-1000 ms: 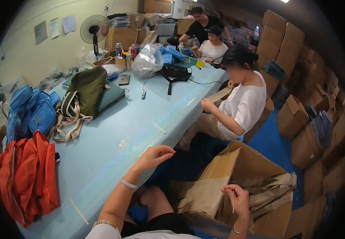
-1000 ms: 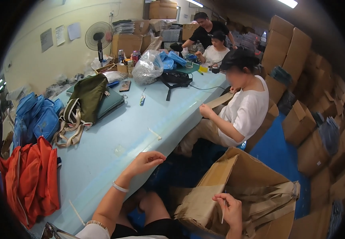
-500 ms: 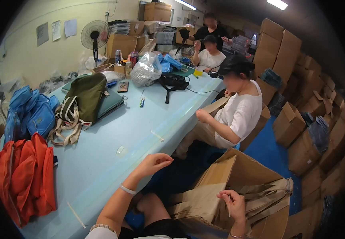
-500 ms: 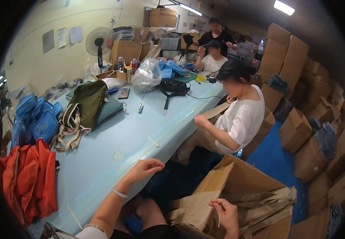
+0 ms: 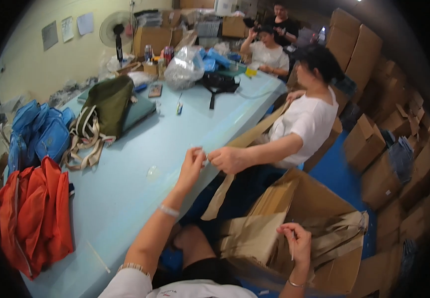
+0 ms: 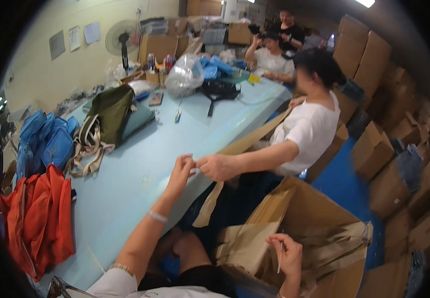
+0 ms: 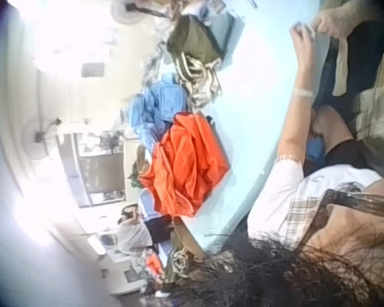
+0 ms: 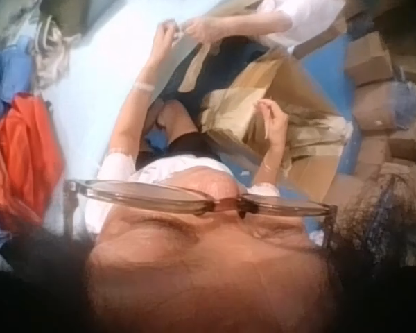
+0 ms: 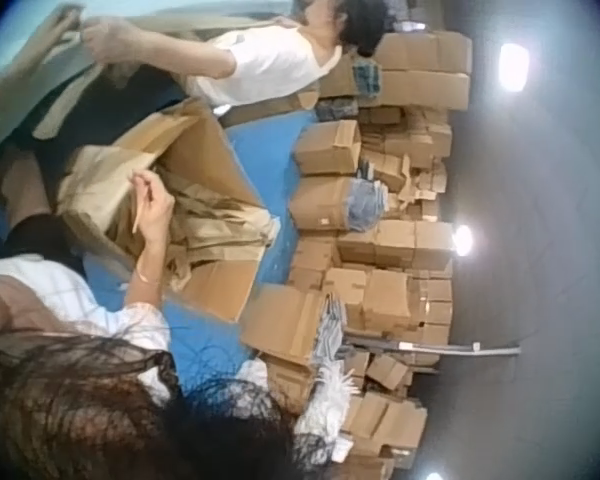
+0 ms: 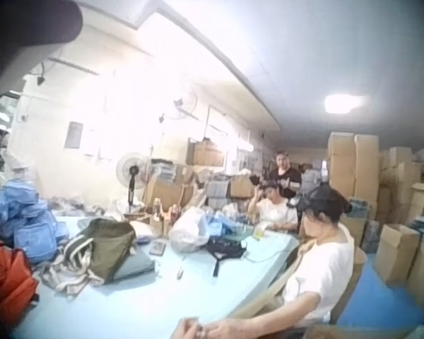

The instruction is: Marking long material strips with a pen on a workbench in a workshop.

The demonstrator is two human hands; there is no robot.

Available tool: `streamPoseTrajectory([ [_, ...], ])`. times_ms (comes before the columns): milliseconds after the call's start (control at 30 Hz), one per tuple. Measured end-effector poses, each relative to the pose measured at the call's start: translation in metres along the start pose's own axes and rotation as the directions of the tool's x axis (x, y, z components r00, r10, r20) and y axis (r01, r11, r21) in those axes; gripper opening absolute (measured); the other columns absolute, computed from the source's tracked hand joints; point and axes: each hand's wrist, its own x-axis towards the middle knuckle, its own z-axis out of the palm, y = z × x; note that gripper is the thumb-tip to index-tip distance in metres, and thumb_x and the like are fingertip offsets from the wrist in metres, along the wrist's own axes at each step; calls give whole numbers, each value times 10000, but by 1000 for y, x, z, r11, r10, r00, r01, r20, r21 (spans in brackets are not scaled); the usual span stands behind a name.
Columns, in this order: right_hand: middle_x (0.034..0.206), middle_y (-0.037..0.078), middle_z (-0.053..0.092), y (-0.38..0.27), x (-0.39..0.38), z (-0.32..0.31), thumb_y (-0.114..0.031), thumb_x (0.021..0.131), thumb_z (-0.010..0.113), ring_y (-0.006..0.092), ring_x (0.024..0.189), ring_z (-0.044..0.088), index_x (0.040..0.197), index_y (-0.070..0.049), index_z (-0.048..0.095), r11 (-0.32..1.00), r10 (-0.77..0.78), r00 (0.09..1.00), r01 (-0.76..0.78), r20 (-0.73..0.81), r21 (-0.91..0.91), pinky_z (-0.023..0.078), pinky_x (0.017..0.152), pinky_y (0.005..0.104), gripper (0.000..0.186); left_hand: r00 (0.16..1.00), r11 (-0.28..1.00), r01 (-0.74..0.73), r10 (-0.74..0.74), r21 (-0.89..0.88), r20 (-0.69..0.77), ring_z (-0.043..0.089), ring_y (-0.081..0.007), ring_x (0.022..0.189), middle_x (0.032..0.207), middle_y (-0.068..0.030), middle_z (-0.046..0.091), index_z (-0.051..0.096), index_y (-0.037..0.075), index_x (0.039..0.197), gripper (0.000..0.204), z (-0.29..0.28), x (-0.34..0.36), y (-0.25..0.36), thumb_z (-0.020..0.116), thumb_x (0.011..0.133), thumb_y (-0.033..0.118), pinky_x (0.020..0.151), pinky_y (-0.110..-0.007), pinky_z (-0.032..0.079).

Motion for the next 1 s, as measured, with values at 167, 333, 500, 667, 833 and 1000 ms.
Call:
streamPoseTrajectory([
  [167,822,124,722,7,-5,-6,-62,927,604,152,816,700,941,28,656,998,17,1000,-17,-5,55,530,709,257,104,886,880,445,-406,-165,224,615,-138,863,950,-29,637,582,116,1167,408,9,42,14,586,930,447,740,-314,514],
  [333,846,133,730,2,-5,0,-80,930,611,182,838,718,962,33,656,1000,14,999,-13,33,-12,546,720,268,126,826,875,484,-445,-31,346,577,-77,690,818,15,619,646,82,1017,212,-23,48,-19,640,921,271,547,-226,450],
  [500,826,116,732,-6,-5,-6,-88,934,620,127,789,690,943,42,655,1000,1,1000,-1,14,6,526,684,241,135,833,868,346,-459,356,309,531,-37,644,779,47,605,667,84,953,167,-21,28,32,599,935,235,521,-169,396],
  [667,823,114,731,-12,-2,-1,-82,934,615,137,791,697,940,33,658,999,-45,998,46,45,-17,533,699,248,123,898,931,289,-345,224,274,569,-65,694,824,25,608,643,82,955,179,-48,21,29,600,931,254,627,-210,486],
  [833,853,113,732,-33,15,-9,-90,910,637,192,841,721,956,9,672,994,-108,981,110,162,1,543,711,264,115,948,965,225,-249,135,198,621,-114,881,947,-21,623,602,56,1026,227,-60,4,50,577,953,270,798,-288,550],
  [1000,850,111,715,-83,57,6,-52,906,626,184,761,700,965,-12,678,913,-384,866,408,319,-9,532,680,278,89,980,993,115,-120,39,160,580,-81,907,926,22,608,606,90,1018,188,-76,-21,85,559,970,265,852,-283,488],
])
